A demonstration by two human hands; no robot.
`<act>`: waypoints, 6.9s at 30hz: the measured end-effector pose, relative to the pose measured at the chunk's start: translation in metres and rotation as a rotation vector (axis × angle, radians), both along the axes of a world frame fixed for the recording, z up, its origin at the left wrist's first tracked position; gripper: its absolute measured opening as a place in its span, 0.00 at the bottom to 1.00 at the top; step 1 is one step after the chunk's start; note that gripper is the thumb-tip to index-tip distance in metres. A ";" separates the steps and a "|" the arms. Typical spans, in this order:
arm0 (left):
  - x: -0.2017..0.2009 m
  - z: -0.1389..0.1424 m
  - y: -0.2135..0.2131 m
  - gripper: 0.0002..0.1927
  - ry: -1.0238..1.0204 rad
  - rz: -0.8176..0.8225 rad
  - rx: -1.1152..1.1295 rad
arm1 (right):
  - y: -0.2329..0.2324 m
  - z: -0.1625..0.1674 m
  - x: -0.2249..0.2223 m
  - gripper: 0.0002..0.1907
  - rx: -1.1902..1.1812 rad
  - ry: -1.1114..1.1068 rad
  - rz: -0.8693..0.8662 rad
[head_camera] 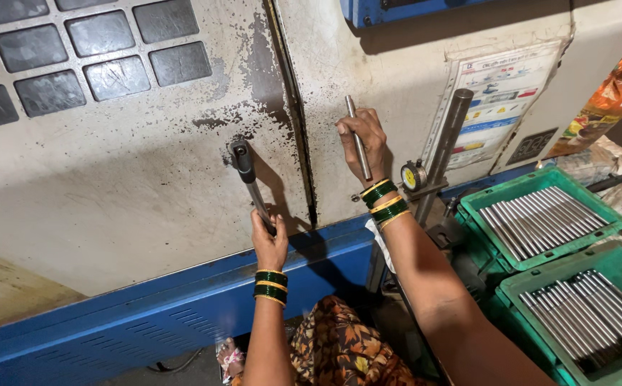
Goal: The person operates a metal turning lathe by opening the machine door, inserting a metal rod into the chuck, and closing the door. They repeat this process with multiple rods, wiping each one with a cloth before loading it into the machine.
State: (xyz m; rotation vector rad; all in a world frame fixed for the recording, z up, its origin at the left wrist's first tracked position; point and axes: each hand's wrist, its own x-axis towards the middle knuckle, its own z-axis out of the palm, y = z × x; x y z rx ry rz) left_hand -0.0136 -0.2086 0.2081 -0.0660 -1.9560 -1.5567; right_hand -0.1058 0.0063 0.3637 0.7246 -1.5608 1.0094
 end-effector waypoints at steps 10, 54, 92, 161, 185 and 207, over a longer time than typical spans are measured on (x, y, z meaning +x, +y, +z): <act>0.001 0.005 0.002 0.13 0.000 0.011 -0.009 | 0.002 0.008 0.006 0.12 0.015 -0.044 -0.001; 0.017 0.051 -0.005 0.12 -0.091 -0.031 0.193 | -0.002 0.019 0.038 0.08 -0.010 -0.028 -0.010; -0.002 0.024 -0.227 0.13 0.124 0.584 0.122 | -0.186 -0.135 0.086 0.13 -0.377 -1.311 0.950; -0.108 -0.035 -0.650 0.16 0.277 0.931 0.081 | -0.604 -0.061 -0.351 0.32 -0.256 -1.107 0.312; -0.113 -0.037 -0.656 0.17 0.272 0.927 0.102 | -0.621 -0.062 -0.365 0.32 -0.201 -1.390 0.798; -0.116 -0.040 -0.655 0.16 0.277 0.907 0.118 | -0.637 -0.076 -0.291 0.59 -0.380 -1.123 1.146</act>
